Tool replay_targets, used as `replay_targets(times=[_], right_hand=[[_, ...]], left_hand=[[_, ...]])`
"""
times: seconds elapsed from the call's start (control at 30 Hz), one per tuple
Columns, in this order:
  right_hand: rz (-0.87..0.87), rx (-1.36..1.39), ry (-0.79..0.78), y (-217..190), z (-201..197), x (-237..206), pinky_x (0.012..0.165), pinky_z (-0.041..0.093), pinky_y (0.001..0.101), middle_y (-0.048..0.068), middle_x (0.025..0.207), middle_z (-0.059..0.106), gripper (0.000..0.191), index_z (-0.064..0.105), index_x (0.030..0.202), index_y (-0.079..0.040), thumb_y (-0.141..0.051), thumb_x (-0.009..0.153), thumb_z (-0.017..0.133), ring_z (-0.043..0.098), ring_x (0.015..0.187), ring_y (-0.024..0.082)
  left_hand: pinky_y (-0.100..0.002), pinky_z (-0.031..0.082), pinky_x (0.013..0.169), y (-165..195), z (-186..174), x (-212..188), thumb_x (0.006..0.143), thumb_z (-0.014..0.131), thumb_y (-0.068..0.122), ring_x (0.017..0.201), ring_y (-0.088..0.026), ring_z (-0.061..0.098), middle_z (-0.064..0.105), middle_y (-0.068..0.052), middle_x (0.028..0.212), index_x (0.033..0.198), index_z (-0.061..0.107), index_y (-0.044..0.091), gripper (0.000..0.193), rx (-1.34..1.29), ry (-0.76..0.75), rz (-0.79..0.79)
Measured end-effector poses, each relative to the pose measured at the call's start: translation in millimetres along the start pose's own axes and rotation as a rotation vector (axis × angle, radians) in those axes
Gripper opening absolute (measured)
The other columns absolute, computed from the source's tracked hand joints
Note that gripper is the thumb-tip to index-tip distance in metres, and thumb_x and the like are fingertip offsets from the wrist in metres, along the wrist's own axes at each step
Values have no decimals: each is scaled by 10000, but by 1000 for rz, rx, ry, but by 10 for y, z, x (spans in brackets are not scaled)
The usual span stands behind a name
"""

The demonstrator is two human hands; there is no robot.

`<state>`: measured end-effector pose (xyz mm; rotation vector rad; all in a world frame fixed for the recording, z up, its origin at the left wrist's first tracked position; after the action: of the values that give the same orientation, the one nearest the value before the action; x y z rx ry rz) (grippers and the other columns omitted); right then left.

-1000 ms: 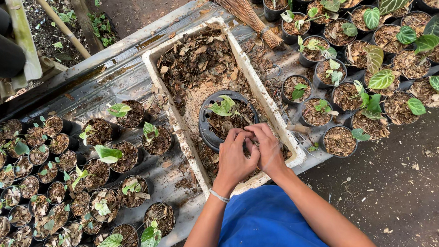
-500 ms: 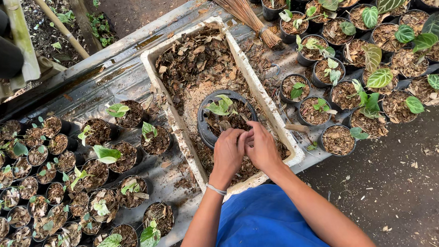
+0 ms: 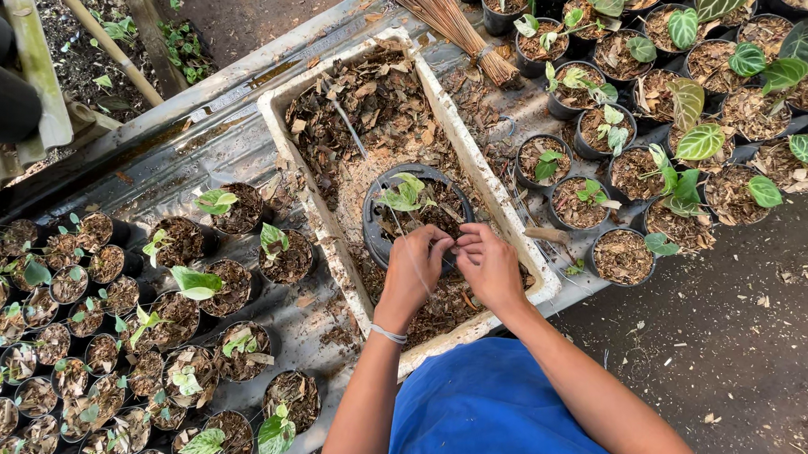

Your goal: The person repeatedly pots small plants into black plastic nursery pots using a small hand trowel to add soil and a thin wire to secure the plant. The person works at a table with many potted plants and a container of soil, handling each plant one at a time.

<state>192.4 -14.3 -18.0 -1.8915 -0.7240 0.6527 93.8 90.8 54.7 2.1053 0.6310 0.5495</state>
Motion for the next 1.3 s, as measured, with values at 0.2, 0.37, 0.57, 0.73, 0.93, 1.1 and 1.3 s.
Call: replay_targets(times=[0.2, 0.37, 0.57, 0.73, 0.93, 1.1, 1.3], right_hand=[[15, 31, 9, 1, -44, 11, 827, 645, 314, 160, 1068, 753, 284, 620, 1223, 33, 42, 942, 576, 776, 973, 212], [-107, -79, 31, -115, -69, 21, 808, 625, 336, 177, 1041, 763, 234, 654, 1184, 24, 30, 965, 571, 781, 950, 238], [-181, -219, 93, -240, -145, 34, 736, 570, 386, 160, 1004, 722, 171, 687, 1113, 6, -13, 951, 637, 734, 843, 275], [-225, -220, 113, -297, -210, 78, 710, 551, 380, 136, 980, 689, 139, 704, 1038, -6, -56, 909, 700, 713, 833, 272], [-238, -289, 80, -214, -208, 161, 707, 549, 375, 109, 953, 738, 118, 750, 989, -30, -80, 883, 752, 716, 804, 259], [-151, -75, 69, -30, -183, 168, 691, 620, 286, 81, 965, 754, 130, 746, 1045, -40, -81, 933, 695, 759, 829, 170], [-201, -12, 207, -17, -206, -94, 642, 621, 275, 107, 1016, 730, 160, 718, 1078, -4, -64, 931, 706, 742, 841, 169]], left_hand=[[-460, 543, 647, -98, 109, 15, 968, 635, 79, 719, -389, 719, 725, -199, 776, 927, 633, -20, 107, 45, -6, 6], [-451, 573, 667, -126, 128, 24, 989, 600, 66, 773, -374, 740, 751, -195, 831, 966, 593, -23, 92, 70, -17, 25], [-457, 567, 672, -137, 124, 20, 983, 606, 76, 762, -367, 746, 763, -180, 809, 956, 608, -6, 86, 79, -34, -13], [-453, 574, 676, -135, 117, 4, 987, 603, 81, 778, -368, 748, 759, -180, 826, 965, 603, -9, 93, 44, -17, 1], [-486, 548, 660, -127, 197, -17, 966, 623, 82, 733, -402, 717, 745, -198, 795, 962, 628, 1, 81, 115, -42, -34], [-487, 538, 620, -101, 186, -49, 985, 612, 113, 664, -392, 697, 735, -195, 800, 977, 620, 1, 113, 117, -40, -61], [-488, 539, 651, -63, 147, -82, 994, 604, 123, 700, -390, 710, 752, -173, 803, 953, 627, 4, 128, 125, 28, -10]])
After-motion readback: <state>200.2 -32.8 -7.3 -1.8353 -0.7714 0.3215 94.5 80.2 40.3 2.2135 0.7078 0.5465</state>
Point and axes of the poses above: each hand's wrist, its own x-axis towards the middle knuckle, its own z-axis out of the palm, y = z × x, the point moved 9 cm from there along x, towards the middle knuckle
